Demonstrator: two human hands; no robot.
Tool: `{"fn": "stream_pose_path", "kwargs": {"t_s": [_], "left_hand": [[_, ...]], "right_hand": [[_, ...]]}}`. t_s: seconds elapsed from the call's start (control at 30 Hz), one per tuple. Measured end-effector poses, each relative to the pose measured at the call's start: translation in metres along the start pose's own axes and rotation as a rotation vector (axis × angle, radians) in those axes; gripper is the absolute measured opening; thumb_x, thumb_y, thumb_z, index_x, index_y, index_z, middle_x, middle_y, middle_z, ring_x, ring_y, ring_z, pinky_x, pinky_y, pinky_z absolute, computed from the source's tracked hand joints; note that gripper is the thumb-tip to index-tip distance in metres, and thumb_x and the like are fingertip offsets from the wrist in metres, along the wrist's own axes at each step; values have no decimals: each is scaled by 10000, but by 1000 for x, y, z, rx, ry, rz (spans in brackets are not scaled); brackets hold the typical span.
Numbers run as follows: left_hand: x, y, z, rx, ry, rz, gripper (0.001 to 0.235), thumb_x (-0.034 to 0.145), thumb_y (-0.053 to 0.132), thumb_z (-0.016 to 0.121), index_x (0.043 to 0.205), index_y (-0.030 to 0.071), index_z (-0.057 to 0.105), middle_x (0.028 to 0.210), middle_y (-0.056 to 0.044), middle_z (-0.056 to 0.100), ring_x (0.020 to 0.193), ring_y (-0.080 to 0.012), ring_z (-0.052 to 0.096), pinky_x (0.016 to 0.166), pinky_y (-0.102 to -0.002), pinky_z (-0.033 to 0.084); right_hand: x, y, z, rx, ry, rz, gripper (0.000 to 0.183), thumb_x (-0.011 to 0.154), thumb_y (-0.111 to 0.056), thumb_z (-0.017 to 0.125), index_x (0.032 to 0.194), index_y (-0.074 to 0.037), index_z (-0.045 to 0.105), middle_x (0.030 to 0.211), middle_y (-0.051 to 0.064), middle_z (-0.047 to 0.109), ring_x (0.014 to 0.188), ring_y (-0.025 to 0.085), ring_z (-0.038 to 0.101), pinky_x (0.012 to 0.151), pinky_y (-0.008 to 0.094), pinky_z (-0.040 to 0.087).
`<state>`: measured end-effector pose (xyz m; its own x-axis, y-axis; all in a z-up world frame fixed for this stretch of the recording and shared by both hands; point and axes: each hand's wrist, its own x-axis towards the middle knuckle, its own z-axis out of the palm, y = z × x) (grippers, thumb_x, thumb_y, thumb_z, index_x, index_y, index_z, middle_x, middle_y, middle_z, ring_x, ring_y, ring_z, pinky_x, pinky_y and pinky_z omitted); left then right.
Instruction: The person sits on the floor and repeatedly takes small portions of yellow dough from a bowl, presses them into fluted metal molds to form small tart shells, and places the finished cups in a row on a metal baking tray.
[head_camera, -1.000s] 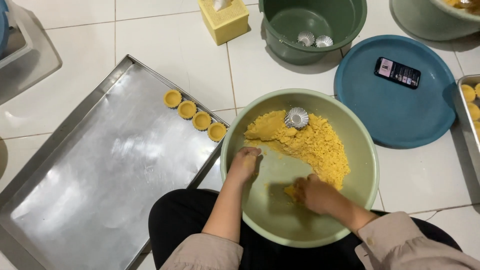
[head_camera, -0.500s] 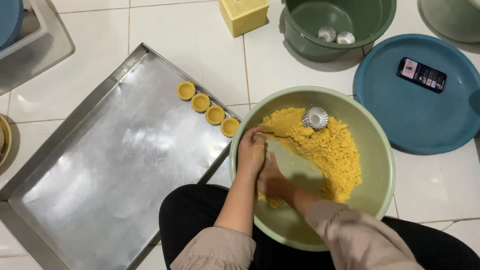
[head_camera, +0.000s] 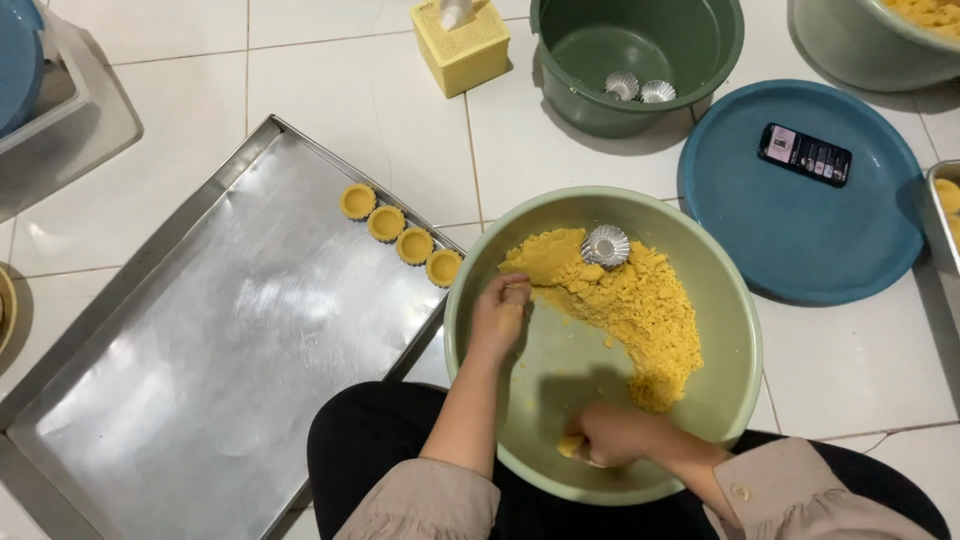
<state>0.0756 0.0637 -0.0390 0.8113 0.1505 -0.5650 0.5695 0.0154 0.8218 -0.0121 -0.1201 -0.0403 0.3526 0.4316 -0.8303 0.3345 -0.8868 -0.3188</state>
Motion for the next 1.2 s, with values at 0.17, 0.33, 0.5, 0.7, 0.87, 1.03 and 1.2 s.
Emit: {"fn": "stream_pose_path", "kwargs": {"t_s": [0.17, 0.33, 0.5, 0.7, 0.87, 1.03, 1.2], "left_hand": [[-69, 35, 22, 131, -302, 120, 279, 860, 281, 537, 1060, 135, 667, 1100, -61, 683, 1010, -219, 632, 935, -372, 482], [-73, 8, 70, 225, -166, 430, 269, 842, 360, 681, 743, 115, 636, 737, -20, 585, 727, -176, 571, 782, -340, 497], [-58, 5, 66, -217, 165, 204, 523, 986, 264, 508, 504, 154, 336, 478, 20, 305, 472, -126, 317, 538, -302, 353], [-87, 14, 71, -754, -13, -104, 803, 843, 557, 372, 1498, 150, 150, 1140, -20, 308, 981, -163, 319, 866, -337, 329], [-74, -9, 65, -661, -196, 19, 779, 877, 528, 398, 1511, 147, 156, 1561, -158, 231, 1450, -297, 182, 1142, -423, 207], [-82, 30, 36, -102, -494, 194, 444, 813, 78, 562, 1243, 112, 456, 1442, -155, 442, 1364, -288, 404, 1144, -415, 278], [-76, 19, 38, -192, -271, 202, 162, 790, 180, 737, 749, 133, 587, 802, -27, 678, 779, -123, 616, 755, -264, 472]], "right_hand": [[-6, 7, -21, 1683, 344, -2, 235, 970, -164, 508, 812, -18, 600, 680, 96, 565, 577, 187, 488, 531, 314, 397], [-47, -42, -37, 2393, 366, -808, 718, 946, -656, 349, 1298, -31, 306, 1305, 192, 430, 1264, 290, 404, 1039, 416, 335], [-47, -47, -42, 1627, 604, -208, 786, 878, -577, 259, 1498, -100, 187, 1571, 113, 202, 1451, 234, 229, 1158, 410, 159], [-37, -38, -50, 1087, 1079, -135, 455, 889, -322, 493, 1294, -123, 550, 1219, 42, 693, 512, 113, 653, 558, 243, 534], [-28, -3, -47, 486, 1372, -201, 393, 853, -336, 622, 518, -144, 551, 433, -32, 475, 361, 94, 385, 344, 271, 291], [-70, -11, -70, 717, 680, 146, 485, 747, -209, 732, 1135, -217, 441, 827, 43, 659, 680, 170, 659, 602, 295, 531], [-68, 19, -51, 653, 1177, -298, 386, 668, -202, 844, 993, -122, 653, 1050, 44, 625, 988, 171, 627, 801, 258, 501]]}}
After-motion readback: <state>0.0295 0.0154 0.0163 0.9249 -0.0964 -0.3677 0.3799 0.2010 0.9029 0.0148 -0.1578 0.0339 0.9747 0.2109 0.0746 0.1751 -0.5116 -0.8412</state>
